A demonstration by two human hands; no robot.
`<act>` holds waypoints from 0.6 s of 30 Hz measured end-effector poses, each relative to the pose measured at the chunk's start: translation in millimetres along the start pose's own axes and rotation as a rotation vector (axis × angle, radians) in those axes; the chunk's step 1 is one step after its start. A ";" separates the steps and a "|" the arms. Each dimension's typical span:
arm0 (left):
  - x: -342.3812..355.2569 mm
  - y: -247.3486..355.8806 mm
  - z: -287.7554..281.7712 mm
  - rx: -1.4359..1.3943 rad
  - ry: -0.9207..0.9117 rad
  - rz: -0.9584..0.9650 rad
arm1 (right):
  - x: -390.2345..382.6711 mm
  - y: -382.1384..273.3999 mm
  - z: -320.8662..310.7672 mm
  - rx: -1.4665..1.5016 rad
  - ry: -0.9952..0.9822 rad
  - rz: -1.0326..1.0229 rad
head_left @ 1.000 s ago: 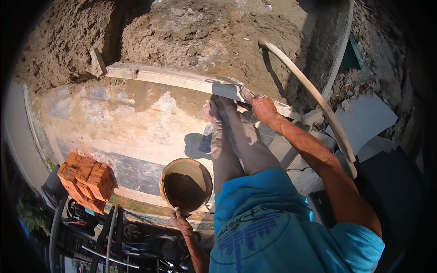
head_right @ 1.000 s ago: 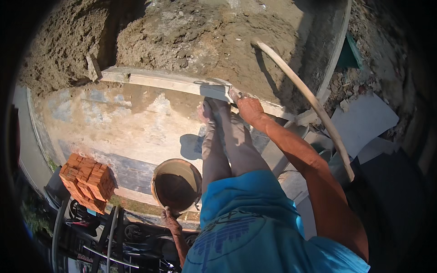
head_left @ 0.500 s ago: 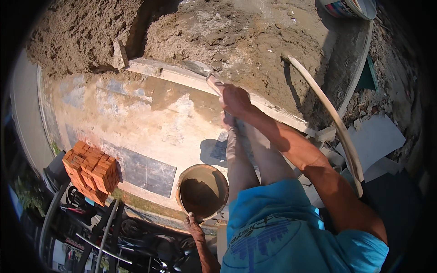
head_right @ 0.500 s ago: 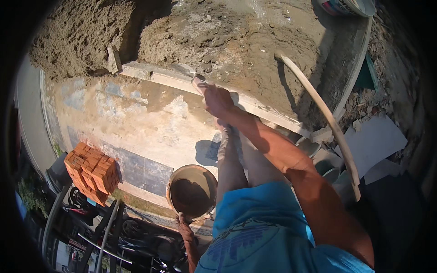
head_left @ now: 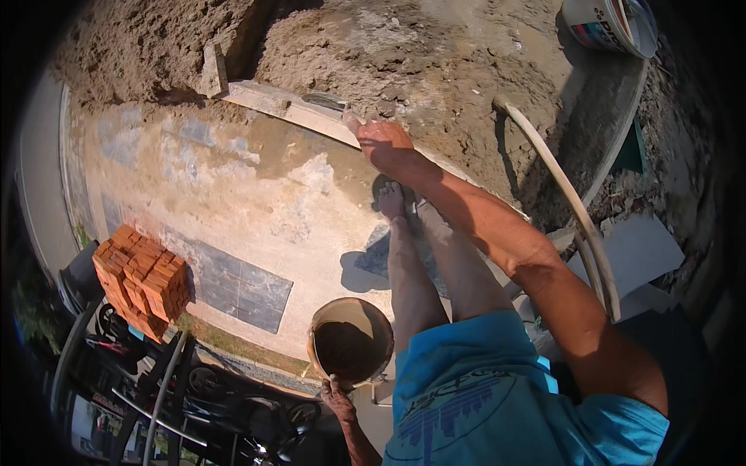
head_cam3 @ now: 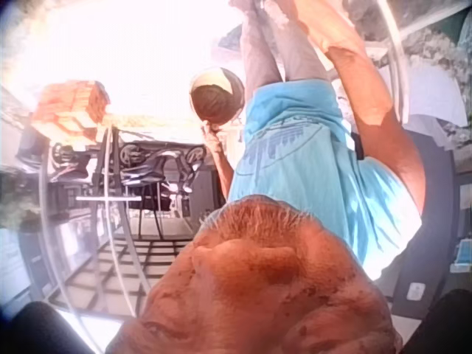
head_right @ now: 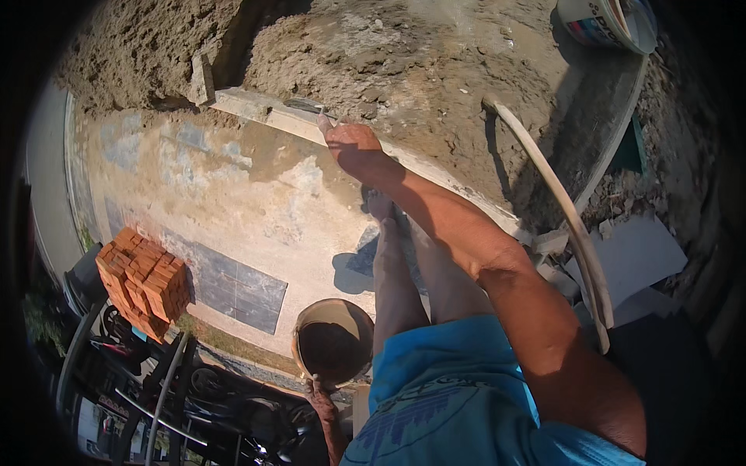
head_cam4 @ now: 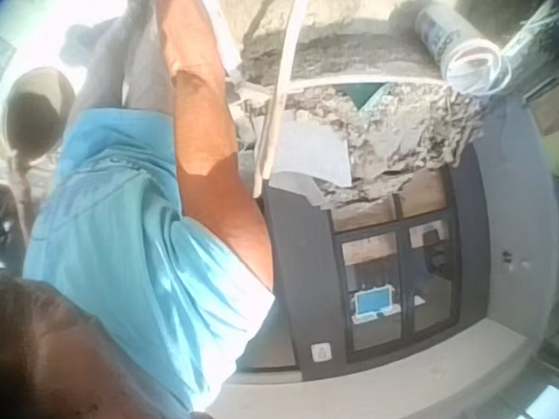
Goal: The person carries a bucket of mortar down the stairs and uses a trowel to spread the mortar along the edge of a concrete ledge next to a wooden board.
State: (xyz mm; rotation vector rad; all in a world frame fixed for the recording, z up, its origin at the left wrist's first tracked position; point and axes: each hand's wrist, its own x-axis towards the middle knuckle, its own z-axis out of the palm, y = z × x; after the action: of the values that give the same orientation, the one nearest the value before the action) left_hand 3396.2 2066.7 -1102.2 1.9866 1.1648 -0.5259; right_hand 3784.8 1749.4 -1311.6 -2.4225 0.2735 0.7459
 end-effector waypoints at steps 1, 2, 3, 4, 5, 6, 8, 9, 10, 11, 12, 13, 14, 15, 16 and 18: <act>2.0 -4.2 -0.4 -0.022 0.005 -0.018 | 2.3 -2.1 13.0 0.054 0.066 0.071; 0.0 -7.2 -2.5 -0.046 0.010 -0.039 | 6.5 3.6 20.5 -0.037 0.046 -0.006; -3.2 -9.2 -4.7 -0.004 0.006 -0.003 | 15.5 12.3 23.9 -0.128 0.027 -0.082; -2.7 -8.5 -6.2 0.038 0.001 0.036 | 22.4 14.5 21.0 -0.219 0.012 -0.158; -1.4 -7.4 -7.3 0.025 -0.001 0.033 | 26.6 15.5 19.7 -0.194 -0.007 -0.140; 1.2 -5.7 -8.5 0.012 -0.001 0.034 | 30.6 16.6 17.8 -0.169 -0.024 -0.121; -1.4 7.2 0.1 -0.135 0.010 -0.071 | 20.4 12.8 7.3 -0.140 -0.026 -0.162; -4.2 9.8 4.3 -0.130 0.027 -0.076 | 2.1 9.4 2.7 -0.130 -0.005 -0.217; -3.6 11.7 7.3 -0.125 0.038 -0.068 | -7.4 11.6 0.8 -0.130 0.017 -0.229; -0.7 15.2 10.9 -0.121 0.049 -0.057 | -17.0 14.8 -1.7 -0.132 0.040 -0.237; 1.0 20.0 15.5 -0.114 0.059 -0.054 | -20.5 23.5 4.6 -0.147 0.053 -0.207; -0.1 24.9 19.6 -0.106 0.072 -0.054 | -24.3 26.2 4.1 -0.161 0.061 -0.178; -1.6 26.5 21.7 -0.098 0.085 -0.054 | -25.0 30.3 0.9 -0.163 0.016 -0.163; -2.0 18.5 20.1 -0.075 0.076 -0.069 | -24.6 34.2 -3.3 -0.164 -0.029 -0.147; -1.7 3.2 15.3 -0.051 0.066 -0.083 | -26.0 34.9 -9.7 -0.166 -0.075 -0.129; 0.4 -31.3 9.1 0.003 0.060 -0.082 | -46.2 25.0 -14.5 -0.142 0.044 -0.189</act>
State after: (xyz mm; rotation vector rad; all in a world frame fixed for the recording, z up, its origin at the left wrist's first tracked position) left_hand 3369.5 2069.1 -1120.8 1.9760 1.2883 -0.5130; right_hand 3744.6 1721.7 -1287.4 -2.5570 0.0079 0.6470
